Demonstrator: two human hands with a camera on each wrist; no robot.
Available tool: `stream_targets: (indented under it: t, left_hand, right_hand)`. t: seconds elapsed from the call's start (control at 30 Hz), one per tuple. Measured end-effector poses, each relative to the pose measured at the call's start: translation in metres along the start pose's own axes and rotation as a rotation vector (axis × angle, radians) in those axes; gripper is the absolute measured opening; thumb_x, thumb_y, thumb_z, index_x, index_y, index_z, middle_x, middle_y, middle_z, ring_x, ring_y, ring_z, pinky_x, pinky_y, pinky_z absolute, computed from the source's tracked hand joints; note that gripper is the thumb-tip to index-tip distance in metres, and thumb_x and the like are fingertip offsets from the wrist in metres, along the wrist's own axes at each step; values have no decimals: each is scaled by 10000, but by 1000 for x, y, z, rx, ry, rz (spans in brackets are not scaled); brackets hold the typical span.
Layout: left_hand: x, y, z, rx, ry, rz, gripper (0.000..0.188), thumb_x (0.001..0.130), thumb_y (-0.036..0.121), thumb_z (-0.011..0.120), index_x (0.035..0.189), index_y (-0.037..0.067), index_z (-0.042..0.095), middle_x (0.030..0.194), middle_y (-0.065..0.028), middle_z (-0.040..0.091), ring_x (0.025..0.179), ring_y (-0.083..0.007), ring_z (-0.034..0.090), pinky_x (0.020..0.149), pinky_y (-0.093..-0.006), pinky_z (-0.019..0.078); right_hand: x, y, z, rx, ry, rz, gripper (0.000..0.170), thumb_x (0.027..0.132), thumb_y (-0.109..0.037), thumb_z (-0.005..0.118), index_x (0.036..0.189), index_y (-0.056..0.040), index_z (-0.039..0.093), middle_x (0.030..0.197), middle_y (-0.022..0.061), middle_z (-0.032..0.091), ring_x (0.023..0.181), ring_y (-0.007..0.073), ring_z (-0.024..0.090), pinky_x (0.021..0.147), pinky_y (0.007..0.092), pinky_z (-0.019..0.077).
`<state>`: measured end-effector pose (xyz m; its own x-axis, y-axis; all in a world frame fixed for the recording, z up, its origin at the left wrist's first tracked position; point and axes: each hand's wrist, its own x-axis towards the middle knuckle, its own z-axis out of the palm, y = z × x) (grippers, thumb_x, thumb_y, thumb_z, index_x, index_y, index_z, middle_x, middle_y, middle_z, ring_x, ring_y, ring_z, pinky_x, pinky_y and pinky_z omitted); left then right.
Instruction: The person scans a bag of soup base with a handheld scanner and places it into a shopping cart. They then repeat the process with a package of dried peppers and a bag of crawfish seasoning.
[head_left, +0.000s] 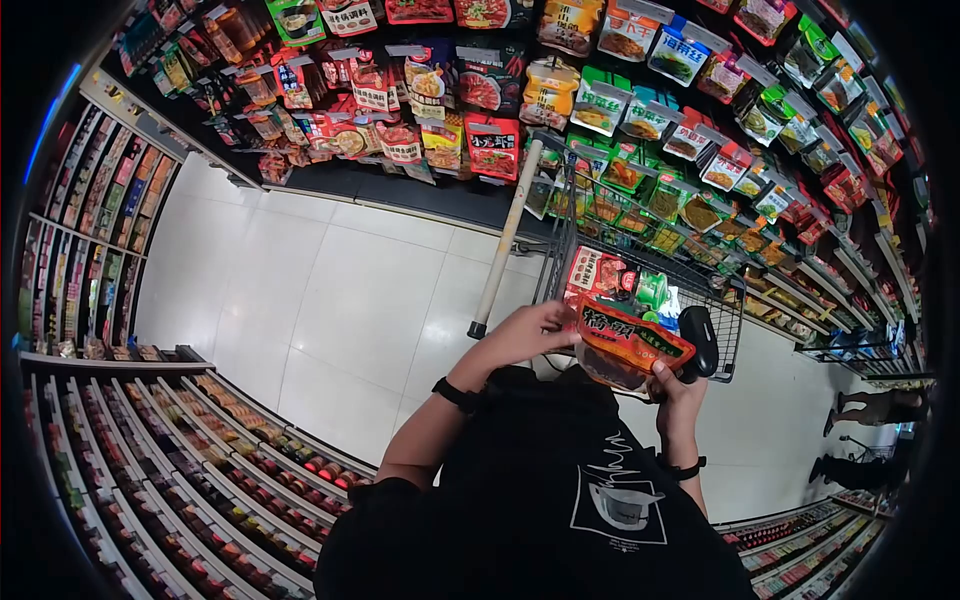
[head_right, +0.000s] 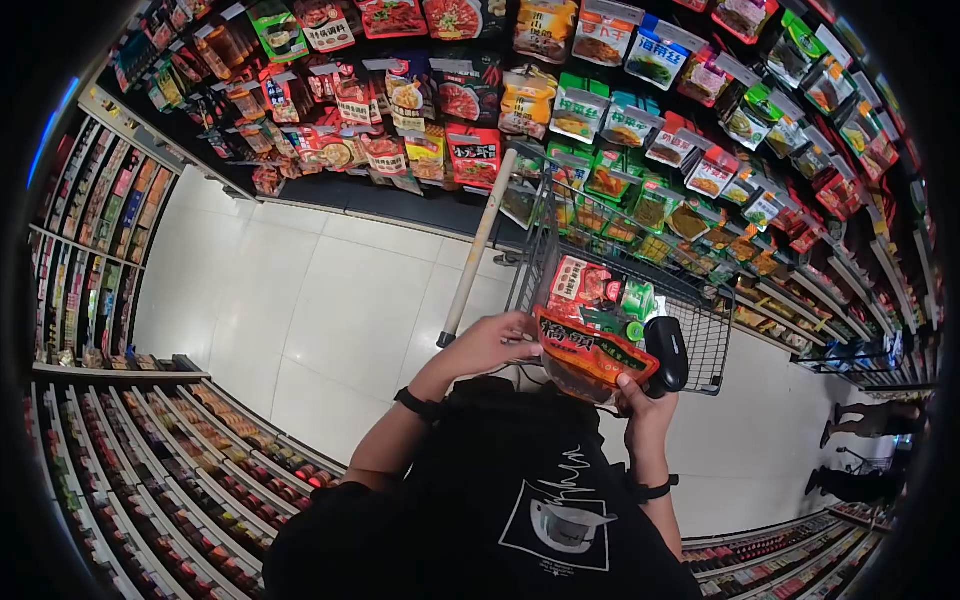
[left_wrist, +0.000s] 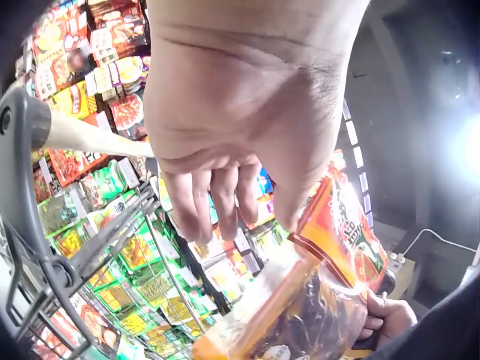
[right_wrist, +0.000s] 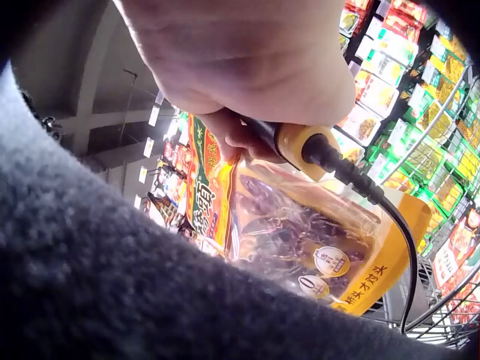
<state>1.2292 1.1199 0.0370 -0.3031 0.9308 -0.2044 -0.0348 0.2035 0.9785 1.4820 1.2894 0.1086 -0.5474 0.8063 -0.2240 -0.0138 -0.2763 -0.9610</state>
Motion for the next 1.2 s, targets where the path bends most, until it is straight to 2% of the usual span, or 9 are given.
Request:
stream_targets:
  t: [0.07,0.17,0.27,0.5,0.63,0.7,0.8,0.97,1.2]
  left_hand:
    - [-4,3,-11,-27,236,-36,316,1007,222,770,1245,31,689,1326,-95,715,1206,-241,680,1093,-386,518]
    - [-8,-19,-36,614,626,204,397,979,223,780,1295,18,656,1364,-155,688,1303,-351,614,1128,-438,489]
    - [-8,-62,-57,767,799,69,569,942,292,799,1377,-13,595,1387,-226,657,1408,-413,517,1156,-480,451]
    - [-5,-112,-65,422,578,-319,674,908,377,788,1391,-34,559,1175,-296,732,1130,-477,700,992,-506,548]
    - [4,-119,-66,483,578,-285,553,915,374,814,1262,-16,631,1140,-240,756,1071,-414,738,928,-487,574]
    - [4,-113,-65,460,569,-302,581,931,355,803,1326,-23,604,1241,-238,745,1119,-415,732,963,-467,565]
    - [5,-103,-64,441,540,-328,676,956,316,782,1476,-10,498,1321,-229,721,1164,-373,726,990,-438,554]
    - [12,-103,-65,396,564,-300,775,974,270,767,1590,12,374,1343,-220,712,1169,-326,724,996,-421,550]
    - [29,-99,-68,438,544,-290,673,972,238,772,1506,2,437,1275,-209,730,1060,-305,742,908,-412,576]
  right_hand:
    - [0,-1,1,4,4,-8,278,896,7,806,1120,-16,644,818,13,635,560,93,540,500,259,405]
    - [-1,-1,-1,13,-9,-5,275,893,4,812,1114,-14,650,811,10,637,559,91,541,496,254,403]
    - [-3,-5,3,6,-22,-3,264,890,3,814,1105,-13,661,802,7,642,567,86,547,497,249,399]
    - [-4,3,-8,-57,-37,72,270,877,-23,831,1101,-18,680,783,-8,644,576,67,534,513,235,389]
    - [-4,7,-23,-165,-58,110,304,893,-89,868,1146,-8,720,899,0,726,749,73,644,664,243,515]
    - [-5,4,-18,-119,-52,38,251,902,-62,861,1103,5,727,891,14,733,728,68,644,636,239,503]
    - [-7,-4,-23,-184,-103,173,334,897,-51,866,1178,7,696,979,28,741,852,86,676,728,252,554]
    - [-12,11,-29,-150,-72,74,463,895,-52,871,1298,0,650,1122,45,739,1001,106,671,881,299,569]
    - [-30,8,-30,-152,-29,36,503,894,-68,878,1333,-1,641,1205,60,735,1083,118,656,964,318,546]
